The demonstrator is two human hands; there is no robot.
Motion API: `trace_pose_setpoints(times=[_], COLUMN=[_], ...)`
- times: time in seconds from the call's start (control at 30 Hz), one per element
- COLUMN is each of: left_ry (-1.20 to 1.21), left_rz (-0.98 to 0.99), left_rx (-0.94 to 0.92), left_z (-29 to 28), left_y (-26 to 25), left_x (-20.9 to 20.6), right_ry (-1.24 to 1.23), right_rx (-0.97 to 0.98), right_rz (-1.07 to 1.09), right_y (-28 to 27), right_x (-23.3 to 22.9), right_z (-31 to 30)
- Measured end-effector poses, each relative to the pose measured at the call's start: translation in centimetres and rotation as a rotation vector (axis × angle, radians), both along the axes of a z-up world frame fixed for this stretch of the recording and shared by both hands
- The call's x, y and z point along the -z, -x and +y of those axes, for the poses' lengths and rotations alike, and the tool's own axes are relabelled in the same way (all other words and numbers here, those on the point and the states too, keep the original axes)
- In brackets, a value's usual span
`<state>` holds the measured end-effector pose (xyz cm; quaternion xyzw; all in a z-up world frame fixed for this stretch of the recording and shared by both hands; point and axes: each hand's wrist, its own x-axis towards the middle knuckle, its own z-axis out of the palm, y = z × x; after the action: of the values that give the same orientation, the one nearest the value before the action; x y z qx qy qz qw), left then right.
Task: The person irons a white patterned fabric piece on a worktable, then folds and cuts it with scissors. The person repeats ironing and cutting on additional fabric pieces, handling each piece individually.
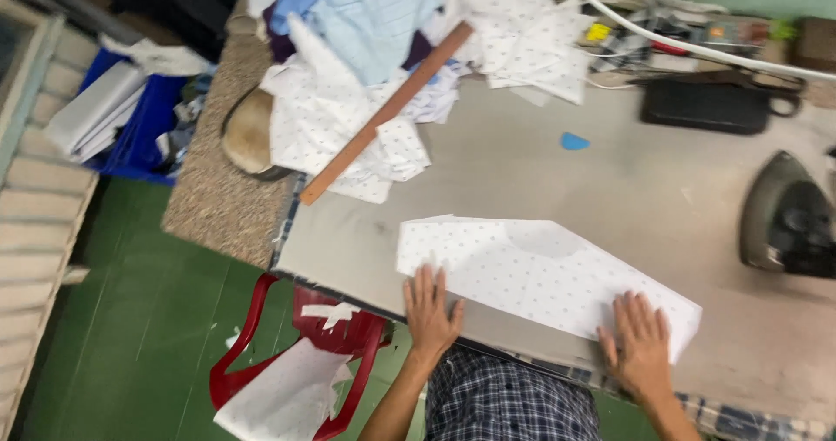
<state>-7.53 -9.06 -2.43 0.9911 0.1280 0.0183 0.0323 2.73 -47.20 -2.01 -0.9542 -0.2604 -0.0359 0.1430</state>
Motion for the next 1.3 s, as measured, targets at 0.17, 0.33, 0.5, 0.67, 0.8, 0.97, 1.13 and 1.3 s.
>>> trace_pose_setpoints(times=[0.17,0.33,0.5,0.67,0.8,0.97,1.13,1.3], left_ry=[0.086,0.176,0.207,0.135,0.148,0.149,0.188,0.247], left_rz=[-0.049,-0.067,-0.16,-0.264,-0.195,-0.231,-0.191,-0.211], left_rx=[0.015,-0.009,-0.02,-0.057,-0.161,-0.188,-0.204,-0.202], left_z=[-0.3,-2.5,-5.9,-8.5,-9.6,-8.7,-6.2,-2.0], left_y=[0.3,0.7,1.7,3.6,5.0,5.9,4.9,3.7], left_x=[0.7,0.2,-0.3,-0.3,-1.0,-1.7,-2.6,-3.0], right_ry=[0.122,0.468,0.371,0.491,0.061,-0.245,0.041,0.409], right_rx=[0.2,0.343,0.244,0.412,0.522,0.651,0.475,0.366], right_rz=[-0.632,-0.607,-0.563,-0.172,0.412,0.552,0.501,0.82], right_y=[-9.9,-15.6,-18.0,-23.1,-30.0,-29.3,-19.8,-13.2], right_x=[-9.5,-12.4,-10.8,-8.9,-8.0,-8.7,-15.9,-21.7], right_z=[-7.1,-12.4,-13.6,-17.1,-18.0,-16.9,-9.3,1.8])
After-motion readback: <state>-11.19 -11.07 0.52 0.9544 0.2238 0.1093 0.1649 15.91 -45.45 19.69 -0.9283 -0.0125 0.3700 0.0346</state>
